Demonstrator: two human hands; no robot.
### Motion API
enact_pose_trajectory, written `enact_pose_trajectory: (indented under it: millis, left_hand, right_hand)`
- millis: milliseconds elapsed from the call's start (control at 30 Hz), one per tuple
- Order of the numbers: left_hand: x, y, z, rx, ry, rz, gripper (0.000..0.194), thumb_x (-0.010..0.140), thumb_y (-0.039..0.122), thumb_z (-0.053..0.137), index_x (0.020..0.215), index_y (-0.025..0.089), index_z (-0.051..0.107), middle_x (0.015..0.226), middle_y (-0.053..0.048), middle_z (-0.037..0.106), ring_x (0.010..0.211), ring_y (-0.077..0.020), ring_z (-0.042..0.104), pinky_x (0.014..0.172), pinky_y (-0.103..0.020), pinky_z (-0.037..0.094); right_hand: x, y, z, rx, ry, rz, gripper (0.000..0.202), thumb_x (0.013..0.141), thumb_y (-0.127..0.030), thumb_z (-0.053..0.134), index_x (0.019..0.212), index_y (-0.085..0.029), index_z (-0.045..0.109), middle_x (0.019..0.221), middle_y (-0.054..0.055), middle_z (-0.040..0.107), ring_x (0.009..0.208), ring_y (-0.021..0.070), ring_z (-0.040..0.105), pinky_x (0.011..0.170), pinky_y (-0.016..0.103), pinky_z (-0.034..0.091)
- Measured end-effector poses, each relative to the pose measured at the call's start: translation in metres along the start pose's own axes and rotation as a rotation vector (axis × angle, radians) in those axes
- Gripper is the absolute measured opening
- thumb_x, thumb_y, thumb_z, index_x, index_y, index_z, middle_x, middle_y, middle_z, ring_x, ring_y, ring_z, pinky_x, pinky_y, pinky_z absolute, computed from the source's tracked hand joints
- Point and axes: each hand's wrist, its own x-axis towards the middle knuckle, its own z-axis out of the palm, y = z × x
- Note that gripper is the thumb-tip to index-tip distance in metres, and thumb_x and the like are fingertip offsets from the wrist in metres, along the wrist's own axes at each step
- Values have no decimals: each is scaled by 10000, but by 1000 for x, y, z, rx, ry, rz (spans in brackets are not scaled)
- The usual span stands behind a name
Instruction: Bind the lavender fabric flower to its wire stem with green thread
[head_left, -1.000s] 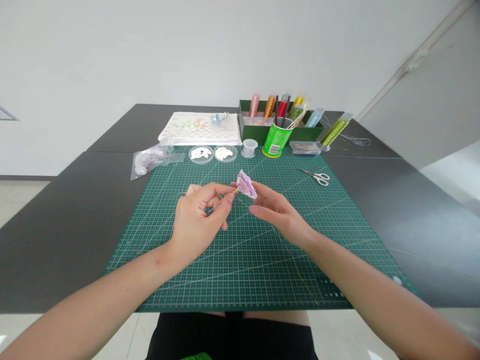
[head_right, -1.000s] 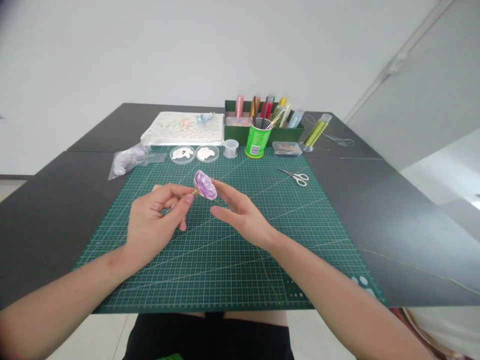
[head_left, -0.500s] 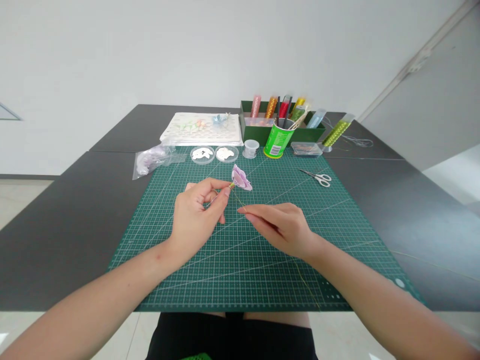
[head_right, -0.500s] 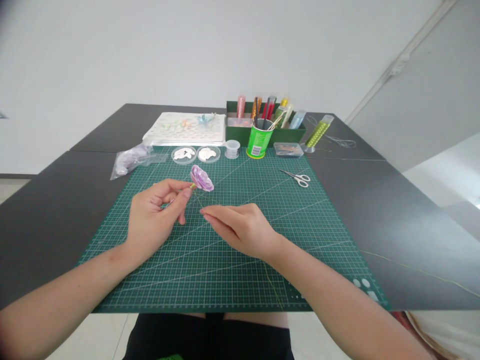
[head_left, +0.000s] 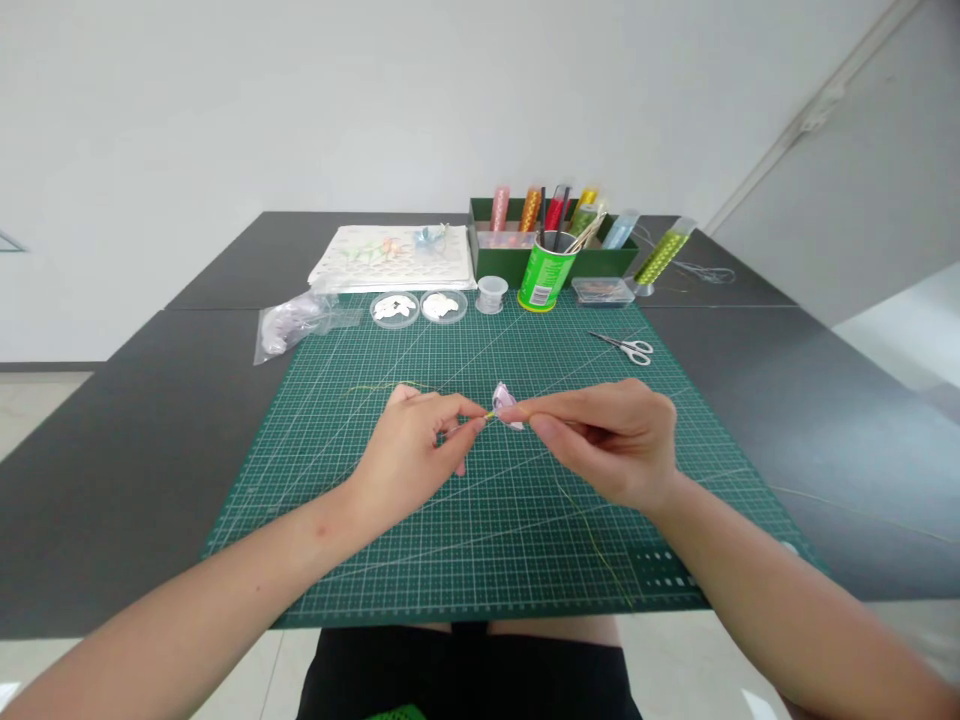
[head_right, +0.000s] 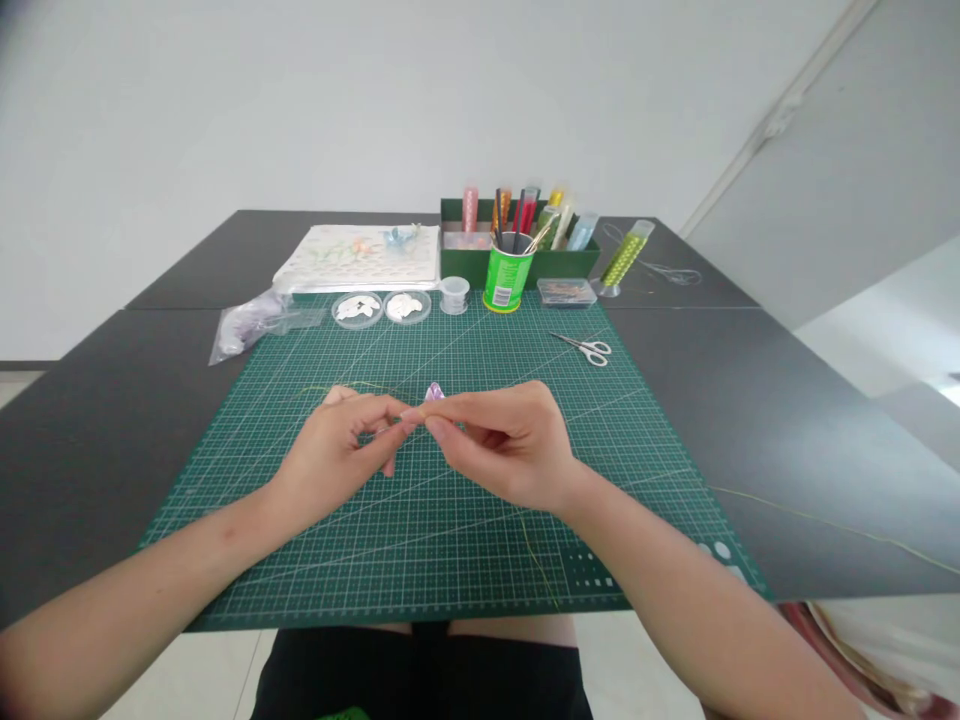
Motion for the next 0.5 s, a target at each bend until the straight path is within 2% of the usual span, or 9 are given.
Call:
enact_pose_trajectory:
  millis: [200, 400, 500]
  left_hand:
    - [0, 1, -2, -23, -46, -14, 205, 969, 243, 621, 773, 245, 682, 510, 96, 676, 585, -154, 618, 902, -401, 410]
    - [-6, 6, -2, 23, -134, 171, 149, 942, 180, 608, 825, 233, 684, 591, 70, 700, 683, -155, 670, 832, -377, 373]
    - [-9, 8, -2, 42, -134, 258, 144, 941, 171, 623, 825, 229, 686, 648, 59, 722, 726, -150, 685, 816, -371, 359]
  right_hand:
    - [1, 3, 1, 20, -18, 68, 215, 930, -233, 642, 955, -226, 855, 415, -58, 435, 348, 53, 269, 350, 238, 170]
    - [4, 9, 0, 49, -32, 187, 215, 915, -261, 655, 955, -213, 861, 404, -60, 422, 376, 61, 244, 375, 248, 164]
    - [7, 17, 1, 38, -51, 272, 247, 917, -313, 647, 955, -193, 860, 428, -49, 428, 408, 70, 256, 396, 248, 168]
